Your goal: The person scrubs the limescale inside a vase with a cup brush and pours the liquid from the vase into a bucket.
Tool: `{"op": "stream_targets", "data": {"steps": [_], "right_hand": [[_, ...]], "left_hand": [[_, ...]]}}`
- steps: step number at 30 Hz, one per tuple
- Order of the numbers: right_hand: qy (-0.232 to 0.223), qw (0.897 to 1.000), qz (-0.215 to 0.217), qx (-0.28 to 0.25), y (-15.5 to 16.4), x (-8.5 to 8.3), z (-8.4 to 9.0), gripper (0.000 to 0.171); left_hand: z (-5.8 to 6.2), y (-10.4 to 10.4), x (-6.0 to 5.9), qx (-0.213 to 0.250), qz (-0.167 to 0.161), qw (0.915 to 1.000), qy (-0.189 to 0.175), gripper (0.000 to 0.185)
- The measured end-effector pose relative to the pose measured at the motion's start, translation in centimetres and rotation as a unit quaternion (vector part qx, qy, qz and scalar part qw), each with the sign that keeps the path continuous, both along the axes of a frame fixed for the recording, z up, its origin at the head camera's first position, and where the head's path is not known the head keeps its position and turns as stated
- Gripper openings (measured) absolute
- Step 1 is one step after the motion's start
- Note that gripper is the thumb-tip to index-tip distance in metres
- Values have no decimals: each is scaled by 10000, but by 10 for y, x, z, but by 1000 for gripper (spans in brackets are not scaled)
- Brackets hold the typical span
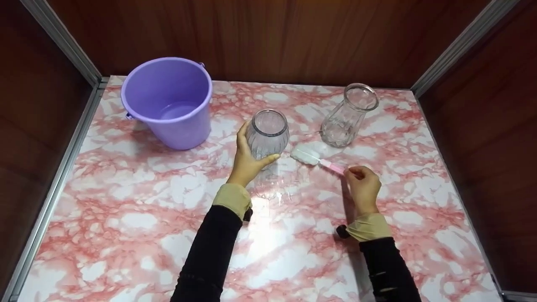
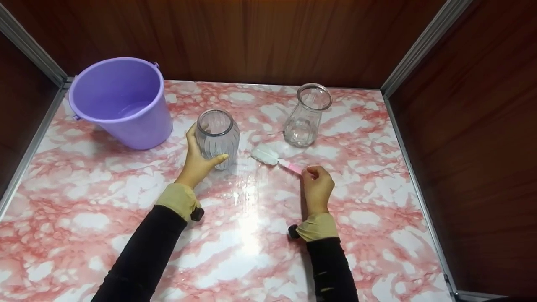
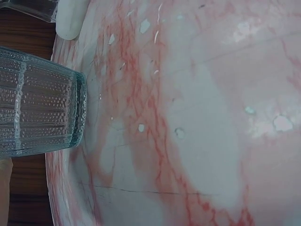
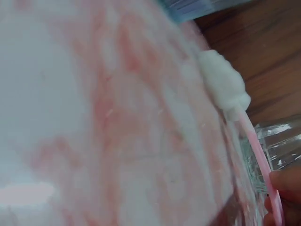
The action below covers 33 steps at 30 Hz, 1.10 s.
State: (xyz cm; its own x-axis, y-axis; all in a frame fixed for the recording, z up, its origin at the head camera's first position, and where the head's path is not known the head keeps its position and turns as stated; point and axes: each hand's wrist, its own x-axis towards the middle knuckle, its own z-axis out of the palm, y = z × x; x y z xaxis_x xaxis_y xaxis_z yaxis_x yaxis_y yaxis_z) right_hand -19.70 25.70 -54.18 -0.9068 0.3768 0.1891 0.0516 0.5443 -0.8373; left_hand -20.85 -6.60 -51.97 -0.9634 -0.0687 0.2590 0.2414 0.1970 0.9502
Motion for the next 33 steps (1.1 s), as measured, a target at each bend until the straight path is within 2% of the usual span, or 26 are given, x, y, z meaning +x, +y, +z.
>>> {"op": "stream_targets", "data": {"steps": [4, 8, 13, 19, 25, 28, 33], "right_hand": [[-143, 9992, 177, 340, 2, 1, -3, 8], [-436, 9981, 207, 390, 3, 3, -5, 10], [-536, 9968, 269, 536, 4, 2, -7, 11], [-396, 9940, 511, 885, 5, 1, -9, 7], [-266, 9924, 629, 1019, 6, 1, -9, 6], [-138, 9934, 601, 970, 4, 0, -7, 7], [335, 9960, 391, 737, -6, -3, -5, 12]], "left_hand": [[0, 1, -1, -17, 0, 10000, 56, 117], [-1, 1, 0, -39, 2, 10000, 32, 117], [-1, 1, 0, -81, -4, 9999, 61, 116], [-2, 1, 0, -62, -17, 10000, 20, 117], [0, 1, 1, -50, -50, 9999, -72, 116], [1, 1, 1, -33, -50, 9999, -145, 116], [2, 0, 2, 10, -29, 9998, -181, 115]]}}
